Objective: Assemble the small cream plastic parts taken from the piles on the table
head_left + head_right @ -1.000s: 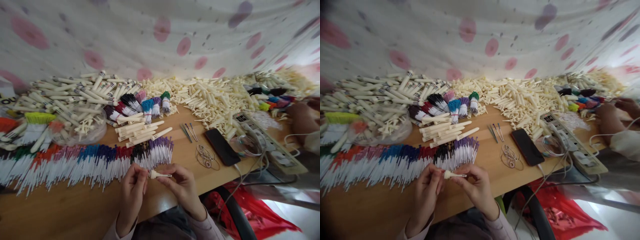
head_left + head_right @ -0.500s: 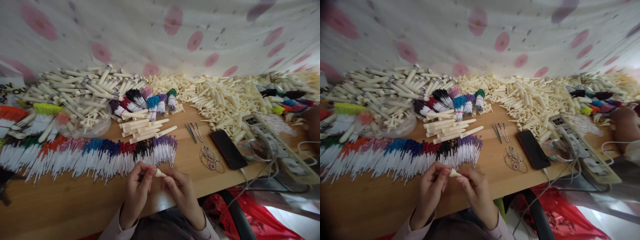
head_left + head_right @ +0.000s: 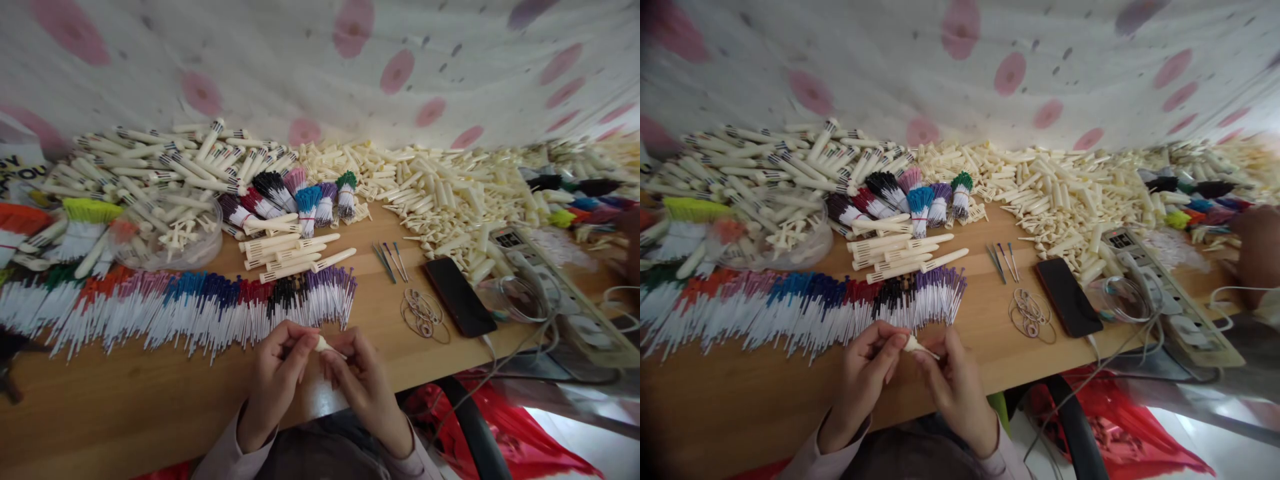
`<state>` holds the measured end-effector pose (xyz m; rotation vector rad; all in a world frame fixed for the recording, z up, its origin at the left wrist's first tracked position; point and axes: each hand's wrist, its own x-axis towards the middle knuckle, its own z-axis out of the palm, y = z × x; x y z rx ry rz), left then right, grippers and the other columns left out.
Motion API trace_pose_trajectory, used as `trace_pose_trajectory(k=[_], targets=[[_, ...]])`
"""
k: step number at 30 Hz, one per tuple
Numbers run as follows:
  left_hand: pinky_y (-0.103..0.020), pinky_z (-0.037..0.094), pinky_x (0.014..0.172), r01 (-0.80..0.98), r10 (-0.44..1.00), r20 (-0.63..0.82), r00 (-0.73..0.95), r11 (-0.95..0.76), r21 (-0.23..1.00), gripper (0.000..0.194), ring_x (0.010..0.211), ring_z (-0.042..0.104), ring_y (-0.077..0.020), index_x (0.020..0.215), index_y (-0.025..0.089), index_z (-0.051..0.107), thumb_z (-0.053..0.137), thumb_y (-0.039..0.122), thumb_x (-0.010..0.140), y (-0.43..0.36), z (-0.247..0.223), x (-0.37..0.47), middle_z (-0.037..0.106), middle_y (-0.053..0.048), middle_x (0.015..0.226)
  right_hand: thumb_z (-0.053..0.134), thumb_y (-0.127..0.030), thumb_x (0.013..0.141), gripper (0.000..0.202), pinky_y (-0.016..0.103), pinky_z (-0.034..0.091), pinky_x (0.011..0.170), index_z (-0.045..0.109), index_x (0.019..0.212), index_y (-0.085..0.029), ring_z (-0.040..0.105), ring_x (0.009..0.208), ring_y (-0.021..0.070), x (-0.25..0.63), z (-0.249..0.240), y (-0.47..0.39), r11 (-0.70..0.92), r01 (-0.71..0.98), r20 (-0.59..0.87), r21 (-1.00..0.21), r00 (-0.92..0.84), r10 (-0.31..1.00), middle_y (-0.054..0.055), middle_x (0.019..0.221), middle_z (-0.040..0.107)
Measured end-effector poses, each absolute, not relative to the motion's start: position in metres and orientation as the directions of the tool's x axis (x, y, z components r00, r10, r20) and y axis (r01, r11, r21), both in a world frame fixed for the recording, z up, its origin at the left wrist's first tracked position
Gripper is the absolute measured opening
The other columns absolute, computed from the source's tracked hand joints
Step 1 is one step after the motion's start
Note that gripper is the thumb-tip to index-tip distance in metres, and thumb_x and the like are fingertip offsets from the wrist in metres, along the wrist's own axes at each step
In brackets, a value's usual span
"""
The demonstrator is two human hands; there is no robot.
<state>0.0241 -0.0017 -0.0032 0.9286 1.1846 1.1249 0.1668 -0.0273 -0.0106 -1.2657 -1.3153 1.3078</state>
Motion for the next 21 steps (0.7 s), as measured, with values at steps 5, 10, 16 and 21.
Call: trace_pose_trajectory(k=[5,10,16,21], targets=[[-0.016,0.024,0.035,-0.167,0.973,-0.229,0.009,0.227,0.96,0.03,0.034,0.032,-0.0052,0.075,0.017,0.068,0.069,0.046,0.081,-0.0022,-0.0052,0.0237,0.041,0.009,0.042,0.049,-0.044,0.099,0.028,0.023,0.04,0.049,0.055,0.083,-0.022,0.052,0.049,0.0127,0.167,-0.0065,-0.028,-0.089,0.104,-0.102,-0.991,-0.131,0.986,-0.002,0.059,0.058],[-0.017,0.024,0.035,-0.185,0.975,-0.22,0.035,0.223,0.957,0.033,0.034,0.03,-0.0052,0.074,0.017,0.068,0.069,0.049,0.081,-0.0026,-0.0034,0.0235,0.039,0.01,0.041,0.045,-0.044,0.101,0.035,0.022,0.037,0.046,0.051,0.074,-0.022,0.049,0.045,0.0116,0.1662,-0.0068,-0.028,-0.095,0.078,-0.103,-0.992,-0.107,0.989,-0.003,0.053,0.054],[-0.017,0.024,0.035,-0.19,0.972,-0.235,0.018,0.234,0.954,0.034,0.034,0.03,-0.0052,0.074,0.017,0.069,0.071,0.05,0.079,-0.0026,-0.0035,0.0226,0.04,0.009,0.041,0.058,-0.042,0.095,0.02,0.023,0.041,0.049,0.059,0.092,-0.022,0.054,0.051,0.0131,0.1666,-0.0065,-0.0283,-0.055,0.076,-0.06,-0.996,-0.075,0.995,-0.002,0.063,0.06],[-0.016,0.023,0.034,-0.19,0.971,-0.239,0.016,0.238,0.953,0.034,0.034,0.03,-0.005,0.073,0.017,0.069,0.071,0.05,0.078,-0.0023,-0.0029,0.0232,0.04,0.009,0.041,0.05,-0.046,0.098,0.029,0.024,0.041,0.05,0.057,0.083,-0.022,0.053,0.051,0.0132,0.1659,-0.0053,-0.0276,-0.061,0.064,-0.066,-0.996,-0.07,0.995,-0.002,0.059,0.057]])
